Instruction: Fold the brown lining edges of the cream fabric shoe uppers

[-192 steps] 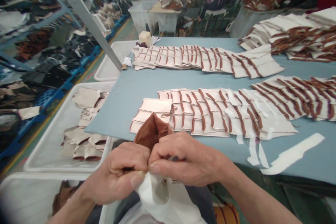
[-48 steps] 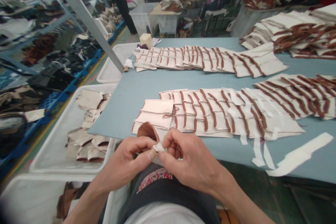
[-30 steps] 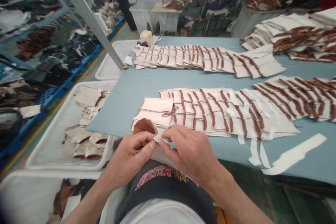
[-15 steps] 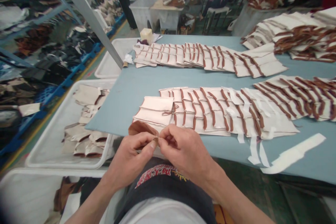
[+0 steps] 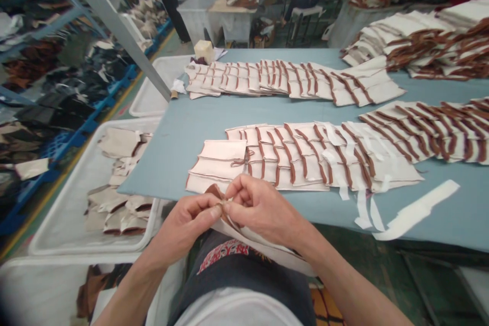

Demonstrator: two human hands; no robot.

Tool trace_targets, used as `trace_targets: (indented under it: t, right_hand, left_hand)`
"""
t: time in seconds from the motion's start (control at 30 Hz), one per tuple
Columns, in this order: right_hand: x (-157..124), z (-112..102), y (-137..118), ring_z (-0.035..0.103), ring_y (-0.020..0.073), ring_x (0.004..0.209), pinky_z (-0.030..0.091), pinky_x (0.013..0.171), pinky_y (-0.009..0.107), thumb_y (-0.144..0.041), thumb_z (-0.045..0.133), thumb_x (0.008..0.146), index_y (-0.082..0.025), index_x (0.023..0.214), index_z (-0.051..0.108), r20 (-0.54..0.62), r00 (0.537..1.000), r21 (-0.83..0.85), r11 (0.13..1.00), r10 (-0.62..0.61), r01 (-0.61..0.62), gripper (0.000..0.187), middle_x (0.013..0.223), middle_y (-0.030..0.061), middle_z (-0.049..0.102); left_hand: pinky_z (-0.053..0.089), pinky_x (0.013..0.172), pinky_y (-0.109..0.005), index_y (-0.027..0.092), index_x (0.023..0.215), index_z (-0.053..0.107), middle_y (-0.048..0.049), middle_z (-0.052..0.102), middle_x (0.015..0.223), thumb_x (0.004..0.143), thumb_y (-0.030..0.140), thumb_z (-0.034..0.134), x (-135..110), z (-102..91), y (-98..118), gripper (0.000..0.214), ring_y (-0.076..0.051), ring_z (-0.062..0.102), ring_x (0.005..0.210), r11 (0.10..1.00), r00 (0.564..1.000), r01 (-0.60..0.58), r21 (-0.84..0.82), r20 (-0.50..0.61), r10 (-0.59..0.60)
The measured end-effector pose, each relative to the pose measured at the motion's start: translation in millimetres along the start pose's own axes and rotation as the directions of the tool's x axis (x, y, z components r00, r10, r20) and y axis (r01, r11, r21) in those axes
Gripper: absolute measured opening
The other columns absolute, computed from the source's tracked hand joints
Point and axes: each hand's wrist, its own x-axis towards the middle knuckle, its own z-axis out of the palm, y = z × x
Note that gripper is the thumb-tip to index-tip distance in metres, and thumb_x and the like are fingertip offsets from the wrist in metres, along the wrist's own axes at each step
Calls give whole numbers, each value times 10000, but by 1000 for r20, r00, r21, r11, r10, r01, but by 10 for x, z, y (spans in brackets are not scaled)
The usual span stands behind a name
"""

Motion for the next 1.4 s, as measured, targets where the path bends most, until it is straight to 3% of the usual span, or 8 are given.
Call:
trace_targets:
  t: [0.2, 0.43, 0.63, 0.83, 1.03, 1.13, 1.23, 1.4]
  right_hand:
    - [-57, -81, 48, 461, 95, 561, 316, 482, 192, -281, 673, 875, -193, 892, 578, -43, 998, -133, 990, -54, 48, 131, 646, -67, 533]
    - [-41, -164, 61, 472, 91, 567, 328, 498, 194, -280, 664, 900, -183, 882, 575, -15, 997, -99, 992, -79, 77, 133, 647, -71, 535]
    - [-23, -184, 56, 489, 97, 584, 341, 509, 202, -326, 662, 931, -176, 881, 585, 15, 998, -120, 991, -61, 62, 176, 659, -59, 560]
    - [-13, -155, 42, 463, 92, 574, 334, 507, 204, -262, 651, 910, -178, 847, 574, -36, 996, -198, 977, -86, 77, 131, 638, -73, 527]
    - [20, -185, 26, 503, 109, 598, 368, 537, 223, -282, 631, 921, -179, 857, 586, 7, 997, -204, 976, -72, 72, 130, 676, -50, 587]
    - [-8, -148, 20, 550, 129, 666, 391, 590, 239, -283, 596, 940, -184, 886, 613, -63, 991, -294, 951, -119, 96, 114, 738, -28, 624]
    - [-37, -58, 57, 594, 156, 752, 411, 660, 265, -372, 619, 952, -192, 916, 628, -190, 969, -398, 915, -158, 71, 184, 817, -3, 668]
    - [-42, 35, 240, 572, 155, 714, 420, 659, 266, -401, 563, 1004, -201, 914, 638, -260, 949, -363, 929, -177, 74, 231, 797, -8, 662]
  left_hand:
    - [366, 673, -232, 135, 792, 668, 0, 584, 760, 882, 337, 576, 35, 9, 4, 240, -133, 472, 711, 999, 998, 16, 28, 52, -18]
    - [342, 615, -226, 142, 701, 609, 16, 527, 679, 867, 475, 668, 111, 99, 35, 377, -114, 413, 642, 999, 999, 44, -5, 0, -44]
    - [376, 667, -233, 131, 770, 690, -6, 600, 740, 913, 384, 601, 66, 37, 18, 305, -130, 473, 692, 998, 999, 24, 65, 27, -26]
    - [383, 628, -229, 132, 694, 655, -4, 579, 716, 876, 533, 680, 99, 52, -38, 442, -127, 459, 673, 999, 999, 26, -22, -34, -27]
    - [388, 626, -226, 116, 748, 708, -19, 632, 702, 894, 547, 686, 117, 26, -50, 455, -119, 490, 645, 1000, 999, 31, -6, 17, -31]
    - [397, 635, -230, 120, 768, 696, -28, 643, 735, 923, 519, 649, 129, 20, -69, 431, -131, 508, 668, 1000, 1000, -3, 7, 3, 3]
    - [405, 654, -228, 123, 793, 689, -29, 644, 778, 935, 481, 622, 152, 39, -97, 392, -140, 518, 706, 997, 994, -70, 37, -80, 73]
    - [369, 597, -223, 130, 763, 671, 5, 561, 666, 927, 475, 578, 194, 92, -144, 393, -127, 435, 633, 996, 977, -52, 77, -204, 66]
